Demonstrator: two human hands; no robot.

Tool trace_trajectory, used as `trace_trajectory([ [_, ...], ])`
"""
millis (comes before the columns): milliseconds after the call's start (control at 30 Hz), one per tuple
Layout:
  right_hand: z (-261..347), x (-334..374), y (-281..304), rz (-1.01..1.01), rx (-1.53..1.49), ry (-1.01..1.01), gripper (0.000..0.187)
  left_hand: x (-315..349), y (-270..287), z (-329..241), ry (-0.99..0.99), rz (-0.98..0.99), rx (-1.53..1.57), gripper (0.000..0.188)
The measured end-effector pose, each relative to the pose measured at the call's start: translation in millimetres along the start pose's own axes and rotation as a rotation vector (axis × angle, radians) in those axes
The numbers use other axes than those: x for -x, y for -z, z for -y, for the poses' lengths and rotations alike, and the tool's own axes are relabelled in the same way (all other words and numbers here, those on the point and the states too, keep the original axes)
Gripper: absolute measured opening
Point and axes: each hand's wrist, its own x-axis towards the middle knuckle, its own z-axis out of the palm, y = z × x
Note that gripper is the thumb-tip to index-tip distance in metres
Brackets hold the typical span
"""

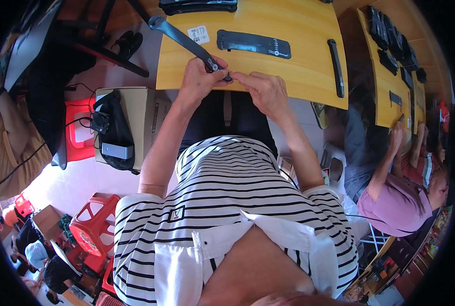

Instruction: Assembling leather watch straps by inserting components and using a small tool for precision alignment.

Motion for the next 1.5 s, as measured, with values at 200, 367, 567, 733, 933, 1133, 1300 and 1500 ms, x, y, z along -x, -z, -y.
trace_trajectory([
  [200,12,9,-21,-0.127,-0.128,-0.093,0.036,-3,10,5,0.085,0.025,-0.026,0.013],
  [367,11,9,-23,-0.091,-0.382,-0.224,0.033,-1,14,-9,0.155,0.100,0.085,0.023],
  [567,24,2,-10,-0.038,-0.793,-0.425,0.027,32,8,-27,0.052,-0.020,-0.346,0.036],
  [733,29,-2,-10,-0.003,-0.921,-0.398,0.026,41,8,-25,-0.148,-0.055,-0.532,0.036],
  [933,27,-3,5,0.134,-1.115,-0.465,0.025,49,7,-25,-0.215,-0.016,-0.559,0.029],
  [1133,27,-2,3,0.162,-1.124,-0.419,0.026,52,12,-32,-0.263,0.051,-0.689,0.027],
  [1300,32,-1,2,0.099,-1.092,-0.388,0.025,53,14,-29,-0.332,0.046,-0.652,0.026],
  [1500,42,-2,12,0.186,-1.407,-0.498,0.023,62,12,-31,-0.207,0.064,-0.220,0.027],
])
